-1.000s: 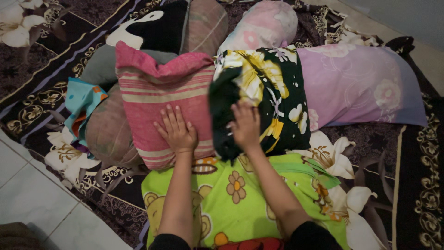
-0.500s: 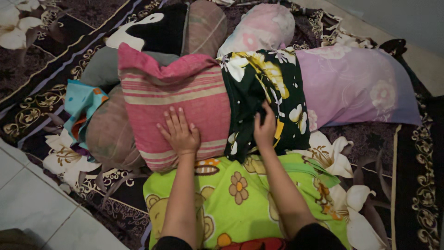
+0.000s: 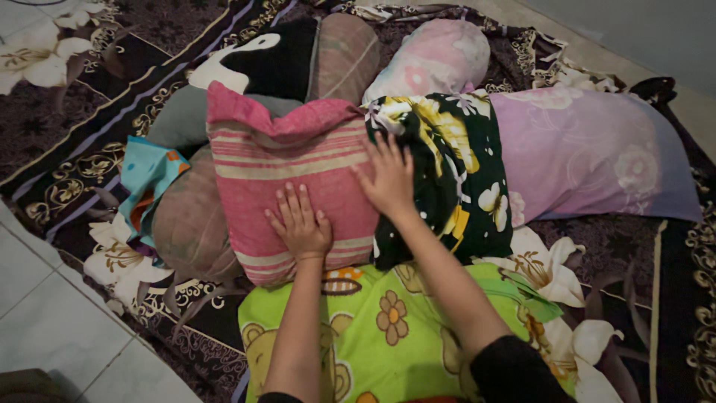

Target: The person puts pillowcases on two pillows. First, they insert a pink striped pillow into a dark green pillowcase with yellow floral patterns, then they insert a second pillow into a purple pillowcase with a large pink flower design.

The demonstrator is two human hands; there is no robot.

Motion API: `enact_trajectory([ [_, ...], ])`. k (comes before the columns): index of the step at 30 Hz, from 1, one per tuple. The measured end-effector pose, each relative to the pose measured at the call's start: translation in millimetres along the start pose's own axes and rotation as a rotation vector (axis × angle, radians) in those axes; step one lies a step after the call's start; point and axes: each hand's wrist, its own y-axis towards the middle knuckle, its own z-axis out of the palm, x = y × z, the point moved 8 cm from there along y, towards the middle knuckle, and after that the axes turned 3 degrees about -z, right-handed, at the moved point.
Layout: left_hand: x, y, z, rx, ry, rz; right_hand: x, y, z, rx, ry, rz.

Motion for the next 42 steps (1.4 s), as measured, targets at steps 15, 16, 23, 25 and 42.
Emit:
enact_trajectory([
  [15, -3.2, 2.6, 7.3, 0.019, -0.006, -0.008, -154.7, -8.1, 34.3, 0.023, 0.153, 0.243],
  [16, -3.3, 2.1, 7.2, 0.012, -0.005, -0.003, -152.3, -9.1, 31.1, -0.005, 0.152, 0.23],
  [23, -2.4, 2.9, 6.3, 0.012, -0.013, 0.016, -87.8, -37.6, -21.4, -0.302, 0.118, -0.032],
  [25, -2.8, 5.6, 5.8, 0.017, -0.01, 0.018, -52.1, -54.1, -32.4, -0.269, 0.063, -0.18],
  [42, -5.5, 43.3, 6.6, 0.091, -0.021, 0.089, -44.9, -131.0, 10.7, -0.023, 0.025, -0.156],
])
